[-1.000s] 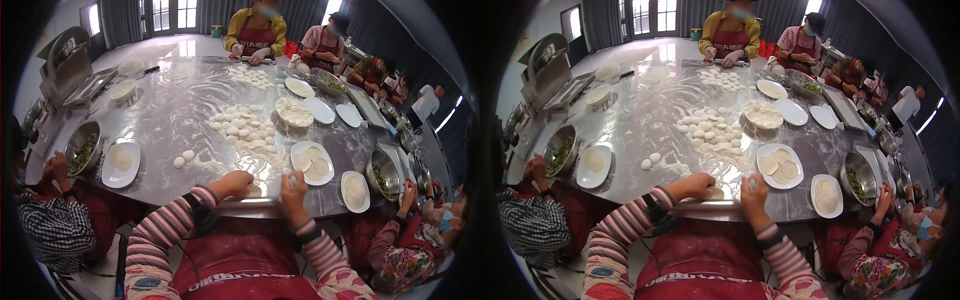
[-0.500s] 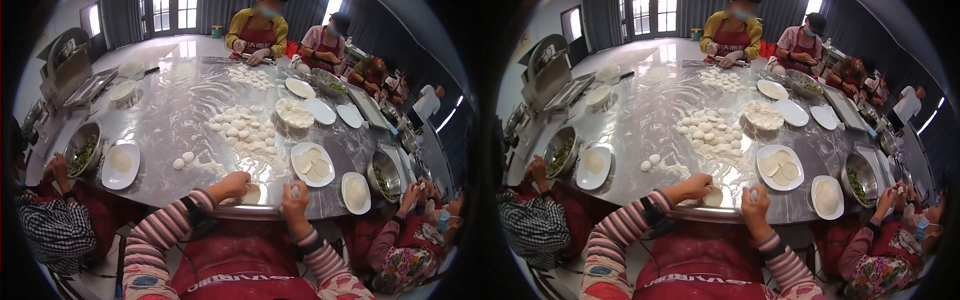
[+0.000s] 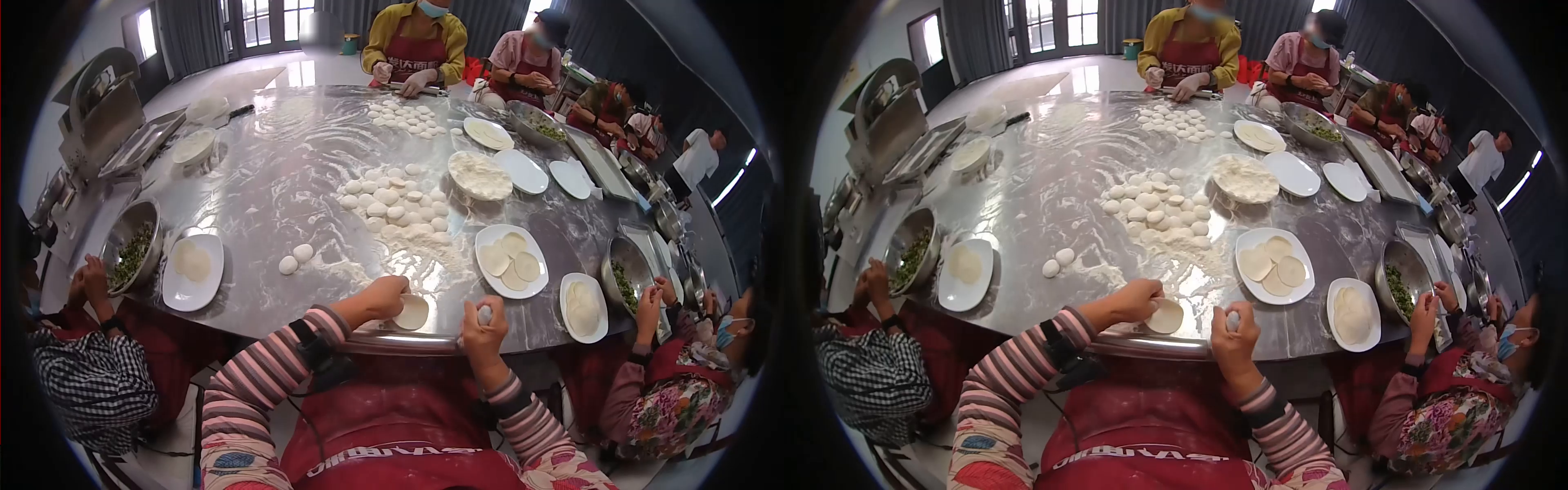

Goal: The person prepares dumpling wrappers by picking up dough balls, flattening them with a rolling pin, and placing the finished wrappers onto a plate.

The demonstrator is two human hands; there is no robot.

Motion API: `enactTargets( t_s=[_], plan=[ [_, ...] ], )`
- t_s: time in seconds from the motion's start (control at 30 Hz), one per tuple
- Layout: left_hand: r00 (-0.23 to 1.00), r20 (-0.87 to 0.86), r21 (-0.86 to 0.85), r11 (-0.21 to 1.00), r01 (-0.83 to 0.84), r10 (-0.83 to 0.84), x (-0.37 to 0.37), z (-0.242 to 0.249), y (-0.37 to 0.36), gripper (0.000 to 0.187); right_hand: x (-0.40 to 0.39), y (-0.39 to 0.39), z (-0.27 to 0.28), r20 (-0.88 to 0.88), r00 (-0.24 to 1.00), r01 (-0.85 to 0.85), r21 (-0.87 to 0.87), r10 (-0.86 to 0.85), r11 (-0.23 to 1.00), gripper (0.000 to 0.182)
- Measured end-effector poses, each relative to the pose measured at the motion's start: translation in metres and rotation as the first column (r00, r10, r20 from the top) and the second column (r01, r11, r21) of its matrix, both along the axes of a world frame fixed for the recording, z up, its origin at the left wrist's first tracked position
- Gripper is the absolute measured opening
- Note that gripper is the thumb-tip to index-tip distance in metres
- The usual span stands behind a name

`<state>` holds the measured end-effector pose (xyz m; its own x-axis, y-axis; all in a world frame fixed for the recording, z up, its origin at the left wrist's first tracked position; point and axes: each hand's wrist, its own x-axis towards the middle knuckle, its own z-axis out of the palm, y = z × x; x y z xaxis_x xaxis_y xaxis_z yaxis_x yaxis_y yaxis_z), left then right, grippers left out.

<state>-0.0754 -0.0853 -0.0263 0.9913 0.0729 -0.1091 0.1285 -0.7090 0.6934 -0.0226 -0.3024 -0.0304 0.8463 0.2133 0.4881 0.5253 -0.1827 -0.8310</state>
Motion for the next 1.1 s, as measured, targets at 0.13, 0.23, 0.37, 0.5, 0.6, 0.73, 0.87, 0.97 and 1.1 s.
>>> enactTargets(
  t_s=[0.13, 0.23, 0.37, 0.5, 0.6, 0.73, 0.87, 0.97, 1.1],
  plan=[
    [0.998, -0.047, -0.026, 0.999, 0.045, -0.046, -0.008, 0.017, -0.006, 0.022, 0.034, 0.04, 0.014, 0.269, 0.962, 0.067, -0.071, -0.045, 0.995, 0.018],
    [0.999, -0.043, -0.007, 1.0, -0.029, 0.029, -0.004, 0.018, -0.002, 0.021, 0.056, 0.074, 0.021, 0.244, 0.97, 0.001, -0.083, 0.019, 0.997, 0.015],
    [0.999, -0.026, -0.038, 0.999, -0.024, 0.023, -0.008, 0.005, 0.001, 0.025, 0.037, 0.042, 0.024, 0.446, 0.894, 0.029, -0.129, 0.032, 0.991, 0.017],
    [0.997, -0.026, -0.014, 0.997, 0.079, -0.079, 0.0, 0.018, -0.003, 0.016, 0.001, -0.002, 0.015, 0.382, 0.923, 0.013, -0.119, 0.034, 0.993, 0.019],
    [0.985, -0.144, -0.421, 0.907, 0.023, -0.092, 0.03, 0.019, -0.01, 0.013, -0.017, -0.013, 0.027, 0.122, 0.99, -0.074, 0.02, 0.071, 0.997, 0.02],
    [0.992, -0.083, -0.6, 0.8, 0.029, -0.098, 0.09, 0.042, -0.06, 0.018, -0.008, -0.009, 0.027, 0.155, 0.985, -0.093, 0.085, 0.079, 0.992, 0.019],
    [0.998, -0.057, -0.748, 0.663, -0.035, -0.011, 0.135, 0.041, -0.075, 0.029, -0.002, -0.007, 0.026, 0.23, 0.967, -0.137, 0.098, 0.111, 0.986, 0.018],
    [0.988, -0.108, -0.667, 0.729, -0.152, 0.107, 0.119, 0.046, -0.054, 0.033, -0.003, -0.01, 0.028, 0.174, 0.976, -0.147, 0.083, 0.13, 0.986, 0.019],
    [0.924, -0.077, -0.558, 0.752, -0.351, 0.374, 0.066, 0.044, 0.035, 0.023, 0.002, -0.01, 0.024, 0.433, 0.893, -0.104, -0.06, 0.119, 0.993, 0.017]
  ],
)
